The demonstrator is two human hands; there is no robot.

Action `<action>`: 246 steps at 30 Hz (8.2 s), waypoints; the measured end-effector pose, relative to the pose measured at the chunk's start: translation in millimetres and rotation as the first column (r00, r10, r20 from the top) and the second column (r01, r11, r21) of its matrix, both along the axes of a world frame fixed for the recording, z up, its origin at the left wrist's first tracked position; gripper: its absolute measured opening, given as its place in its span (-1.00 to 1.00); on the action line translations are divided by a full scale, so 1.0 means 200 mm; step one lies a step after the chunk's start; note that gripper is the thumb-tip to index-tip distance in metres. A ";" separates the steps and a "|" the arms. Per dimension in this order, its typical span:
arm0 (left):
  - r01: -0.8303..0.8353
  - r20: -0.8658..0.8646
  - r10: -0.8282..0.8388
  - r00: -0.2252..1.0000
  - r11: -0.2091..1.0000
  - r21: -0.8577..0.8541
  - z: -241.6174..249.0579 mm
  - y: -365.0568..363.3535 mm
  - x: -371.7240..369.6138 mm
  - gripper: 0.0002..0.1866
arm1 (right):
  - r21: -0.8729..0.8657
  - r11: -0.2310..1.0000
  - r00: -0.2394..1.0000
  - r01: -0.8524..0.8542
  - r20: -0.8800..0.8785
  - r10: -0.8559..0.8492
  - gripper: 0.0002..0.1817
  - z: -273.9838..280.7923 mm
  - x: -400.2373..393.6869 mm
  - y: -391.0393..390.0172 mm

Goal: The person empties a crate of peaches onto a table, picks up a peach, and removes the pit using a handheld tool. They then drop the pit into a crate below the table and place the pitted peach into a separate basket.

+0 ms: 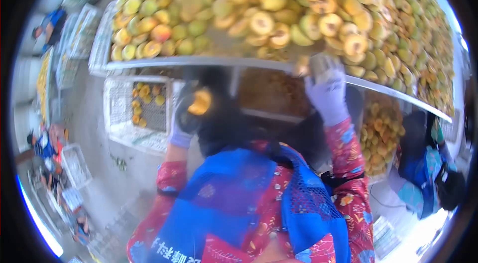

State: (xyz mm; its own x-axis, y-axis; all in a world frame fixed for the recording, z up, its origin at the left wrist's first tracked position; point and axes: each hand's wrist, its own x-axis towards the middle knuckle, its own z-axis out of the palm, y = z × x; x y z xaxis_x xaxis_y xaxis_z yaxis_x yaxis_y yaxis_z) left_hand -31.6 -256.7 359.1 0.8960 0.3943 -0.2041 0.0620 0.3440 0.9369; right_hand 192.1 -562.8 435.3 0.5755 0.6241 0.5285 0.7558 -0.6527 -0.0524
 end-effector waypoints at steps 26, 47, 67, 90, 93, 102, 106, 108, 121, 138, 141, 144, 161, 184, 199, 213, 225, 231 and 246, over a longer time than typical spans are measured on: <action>-0.527 -0.749 0.323 0.578 0.849 -0.041 -1.14 1.08 -0.85 -0.73 | -0.076 0.976 0.854 0.203 -0.474 -0.215 -0.57 0.09 0.00 0.05; 0.828 -0.941 0.073 0.329 0.457 0.325 -2.22 1.48 -0.54 -0.38 | -0.329 0.870 0.695 0.367 -0.524 -0.491 -0.49 0.02 0.17 0.21; -0.027 0.090 -0.296 0.951 0.208 0.978 0.47 0.07 0.95 -0.59 | 0.083 0.842 0.781 0.533 -0.430 -0.452 -0.70 -0.03 0.05 0.04; 0.257 -0.231 -0.384 0.894 0.861 -0.439 0.46 -0.60 0.58 -0.49 | 0.284 0.936 0.670 0.207 -0.739 0.076 -0.66 0.16 -0.54 -0.01; 0.447 -0.160 -0.476 0.865 0.875 -0.187 0.40 -0.60 0.57 -0.49 | 0.215 0.961 0.638 0.175 -0.768 0.056 -0.66 0.15 -0.56 -0.04; 0.426 -0.122 -0.413 0.903 0.814 0.395 0.24 -0.66 0.51 -0.77 | 0.172 0.970 0.497 0.174 -0.865 0.064 -0.73 0.09 -0.60 -0.03; 0.067 0.046 -0.260 0.965 0.407 0.911 0.19 -0.72 0.47 -0.73 | 0.244 0.970 0.595 -0.007 -0.778 0.200 -0.57 0.03 -0.63 -0.03; 0.195 -0.101 -0.177 0.979 0.679 0.708 0.25 -0.76 0.48 -0.73 | 0.220 0.963 0.745 -0.157 -0.614 0.261 -0.44 -0.02 -0.63 -0.04; 0.329 0.020 -0.331 0.944 0.928 -0.177 0.28 -0.66 0.48 -0.55 | 0.318 0.948 0.649 -0.032 -0.715 0.261 -0.57 0.02 -0.62 -0.07; -0.011 0.080 -0.316 0.945 0.213 0.977 0.21 -0.69 0.47 -0.67 | 0.118 0.984 0.717 -0.134 -0.673 0.179 -0.41 -0.07 -0.69 -0.02; 0.121 0.003 -0.138 0.990 0.880 0.459 0.23 -0.80 0.45 -0.64 | 0.295 0.951 0.768 -0.097 -0.585 0.260 -0.44 -0.08 -0.68 0.01; 0.136 0.045 -0.210 0.977 0.768 0.625 0.14 -0.80 0.42 -0.66 | 0.521 0.849 0.591 -0.083 -0.660 0.463 -0.47 -0.12 -0.63 -0.02; 0.115 -0.032 -0.192 0.981 0.437 0.892 0.18 -0.75 0.49 -0.62 | 0.057 0.986 0.737 -0.156 -0.658 0.155 -0.68 -0.05 -0.68 0.00; 0.086 0.040 -0.425 0.904 0.274 0.958 0.06 -0.71 0.44 -0.56 | 0.029 0.621 -0.612 0.784 0.207 0.763 -0.65 -0.15 -0.56 -0.06; 0.110 0.054 -0.234 0.971 0.634 0.766 0.19 -0.69 0.51 -0.47 | 0.111 0.473 -0.461 0.874 0.499 0.733 -0.59 -0.06 -0.56 0.01; 0.328 -0.317 0.097 0.943 -0.128 0.936 0.36 0.02 0.80 -0.65 | 0.205 0.623 -0.574 0.755 -0.254 0.779 -0.54 -0.14 -0.34 -0.07; 0.084 -0.158 -0.083 0.984 0.996 0.001 0.36 -0.11 0.94 -0.57 | 0.278 0.664 -0.306 0.694 -0.720 0.622 -0.60 -0.22 -0.38 -0.16; 0.177 -0.024 -0.183 0.983 0.974 -0.144 0.40 -0.24 0.73 -0.53 | 0.213 0.817 -0.209 0.537 -0.904 0.373 -0.62 -0.13 -0.36 -0.11; 0.170 0.045 -0.176 0.983 0.980 0.108 0.34 -0.62 0.57 -0.61 | 0.262 0.958 0.795 -0.114 -0.555 0.247 -0.71 0.05 -0.51 0.09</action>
